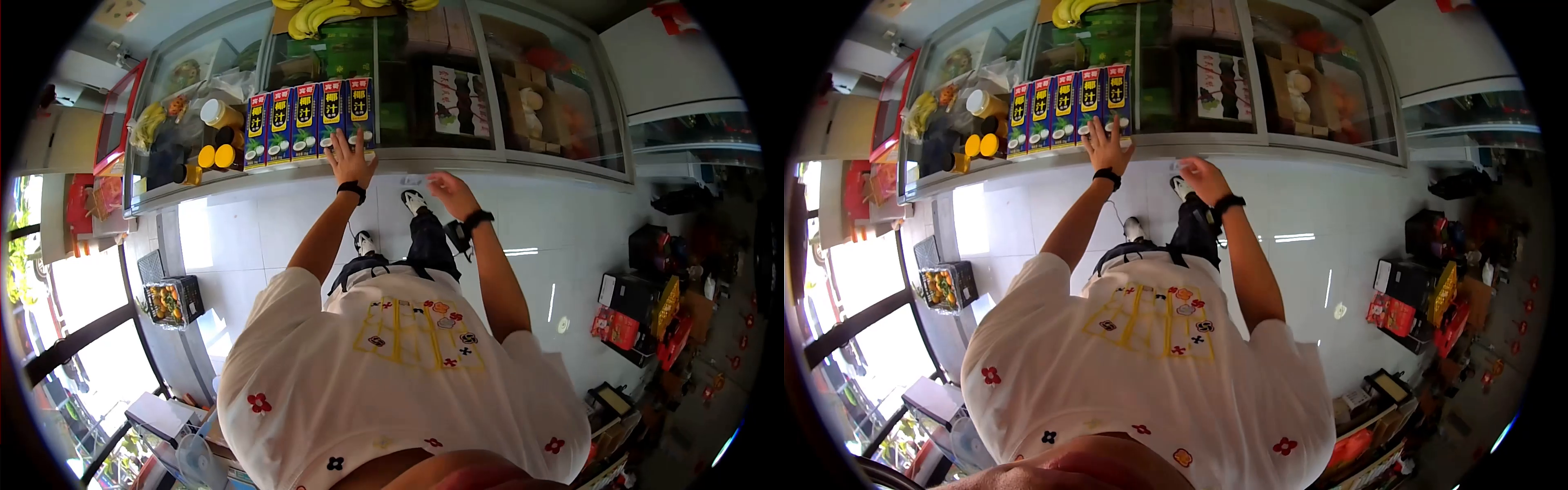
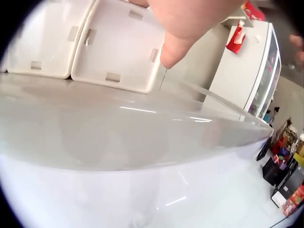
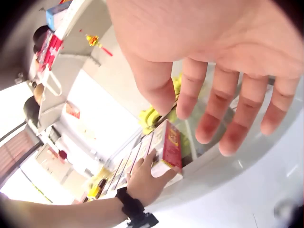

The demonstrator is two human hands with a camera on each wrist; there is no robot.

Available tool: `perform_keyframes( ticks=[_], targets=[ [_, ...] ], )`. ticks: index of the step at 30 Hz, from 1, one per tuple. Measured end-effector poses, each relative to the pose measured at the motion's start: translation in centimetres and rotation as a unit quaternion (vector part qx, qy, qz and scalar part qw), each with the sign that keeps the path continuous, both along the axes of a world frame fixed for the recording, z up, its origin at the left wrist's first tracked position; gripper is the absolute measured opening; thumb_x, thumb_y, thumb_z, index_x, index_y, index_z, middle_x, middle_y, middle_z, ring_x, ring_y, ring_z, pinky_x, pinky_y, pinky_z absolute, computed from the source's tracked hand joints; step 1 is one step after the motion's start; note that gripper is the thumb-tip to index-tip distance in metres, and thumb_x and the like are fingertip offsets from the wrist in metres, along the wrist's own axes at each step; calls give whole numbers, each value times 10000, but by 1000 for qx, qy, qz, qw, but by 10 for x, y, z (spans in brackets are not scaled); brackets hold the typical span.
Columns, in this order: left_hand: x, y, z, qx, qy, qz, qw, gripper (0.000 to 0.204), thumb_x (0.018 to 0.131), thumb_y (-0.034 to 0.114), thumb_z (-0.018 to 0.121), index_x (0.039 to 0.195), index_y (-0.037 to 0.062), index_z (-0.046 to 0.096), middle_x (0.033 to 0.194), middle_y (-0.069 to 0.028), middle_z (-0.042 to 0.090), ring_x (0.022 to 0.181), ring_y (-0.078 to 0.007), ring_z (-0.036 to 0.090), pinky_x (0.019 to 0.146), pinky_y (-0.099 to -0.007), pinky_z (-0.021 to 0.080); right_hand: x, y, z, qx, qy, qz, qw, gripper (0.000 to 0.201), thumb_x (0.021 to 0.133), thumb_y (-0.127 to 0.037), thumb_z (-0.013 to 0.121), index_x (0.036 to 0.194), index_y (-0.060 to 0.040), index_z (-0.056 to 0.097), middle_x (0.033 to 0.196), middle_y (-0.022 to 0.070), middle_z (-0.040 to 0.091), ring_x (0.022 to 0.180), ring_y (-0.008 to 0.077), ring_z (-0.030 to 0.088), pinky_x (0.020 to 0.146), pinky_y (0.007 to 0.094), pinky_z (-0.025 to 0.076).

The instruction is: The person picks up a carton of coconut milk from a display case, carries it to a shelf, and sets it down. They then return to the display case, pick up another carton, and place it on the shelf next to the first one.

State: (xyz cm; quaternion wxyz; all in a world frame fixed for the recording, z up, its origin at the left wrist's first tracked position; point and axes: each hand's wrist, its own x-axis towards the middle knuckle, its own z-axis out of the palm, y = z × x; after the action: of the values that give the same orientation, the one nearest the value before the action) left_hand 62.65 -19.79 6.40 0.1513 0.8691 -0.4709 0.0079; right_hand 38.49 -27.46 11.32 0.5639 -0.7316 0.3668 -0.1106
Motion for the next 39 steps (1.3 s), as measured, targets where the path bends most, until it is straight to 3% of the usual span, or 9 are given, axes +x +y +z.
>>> perform_keyframes(
  ticks=[9, 13, 16, 18, 21, 26, 28, 32, 39],
  targets=[
    [-32, -1, 3, -76, 73, 113, 988, 602, 667, 293, 684, 1205, 205, 427, 1340, -170, 209, 1286, -361, 121, 988, -599, 97, 190, -170, -18, -130, 74, 161, 976, 409, 807, -255, 573, 1178, -122, 464, 1165, 148, 485, 1080, 304, 467, 882, 429, 414],
    [-49, 9, -22, -241, 210, 199, 926, 502, 675, 188, 701, 1056, 41, 409, 1097, -212, 430, 1055, -349, 425, 863, -425, 362, 254, -206, -44, -142, 0, 152, 978, 644, 757, -372, 627, 1276, -99, 363, 1323, 165, 333, 1211, 327, 330, 970, 416, 331],
    [-49, 9, -67, -321, 540, 282, 725, 662, 782, 298, 626, 1296, 76, 273, 1144, -98, 475, 931, -216, 533, 718, -380, 434, 281, -205, -54, 54, 79, 186, 978, 652, 821, -463, 458, 1337, -104, 287, 1368, 146, 284, 1248, 294, 292, 1005, 383, 275],
    [-46, -11, -25, -280, 573, 308, 706, 689, 807, 385, 566, 1348, 138, 218, 1181, -63, 464, 936, -210, 526, 745, -375, 421, 302, -221, -126, 44, -47, 191, 979, 490, 872, -292, 301, 1308, -74, 351, 1311, 154, 378, 1194, 265, 372, 964, 345, 310],
    [-39, -40, -16, -410, 692, 436, 404, 588, 778, 524, 502, 1275, 266, 323, 1152, -3, 478, 943, -201, 511, 815, -410, 363, 285, -221, -82, 154, 58, 178, 970, 466, 868, -300, 330, 1232, -24, 423, 1050, 125, 534, 963, 242, 503, 845, 316, 365],
    [-37, -45, -47, -374, 680, 435, 456, 655, 732, 515, 565, 1274, 308, 262, 1255, -64, 370, 1027, -269, 460, 782, -508, 377, 267, -240, -154, -39, -35, 173, 984, 416, 840, -392, 366, 1053, -45, 453, 984, 124, 531, 952, 215, 507, 733, 324, 435],
    [-47, -44, -41, -346, 619, 497, 500, 664, 719, 455, 611, 1265, 233, 305, 1150, -92, 468, 944, -230, 510, 726, -436, 432, 235, -227, -115, 214, 39, 71, 974, 444, 831, -424, 369, 1040, -37, 432, 992, 153, 524, 986, 230, 494, 745, 338, 434],
    [-66, -19, -70, -306, 541, 411, 666, 503, 740, 458, 570, 1131, 176, 428, 860, -24, 569, 650, -118, 528, 538, -314, 441, 180, -216, -182, -96, -48, 109, 988, 518, 852, -471, 342, 958, 5, 515, 929, 132, 574, 738, 213, 570, 625, 348, 453],
    [-103, 24, 18, -327, 619, 379, 606, 493, 762, 538, 500, 1077, 161, 461, 668, -28, 556, 422, -117, 496, 347, -227, 363, 92, -169, -116, -16, 109, 161, 981, 468, 827, -415, 517, 928, 39, 571, 790, 92, 608, 726, 162, 583, 654, 268, 458]
  ],
)
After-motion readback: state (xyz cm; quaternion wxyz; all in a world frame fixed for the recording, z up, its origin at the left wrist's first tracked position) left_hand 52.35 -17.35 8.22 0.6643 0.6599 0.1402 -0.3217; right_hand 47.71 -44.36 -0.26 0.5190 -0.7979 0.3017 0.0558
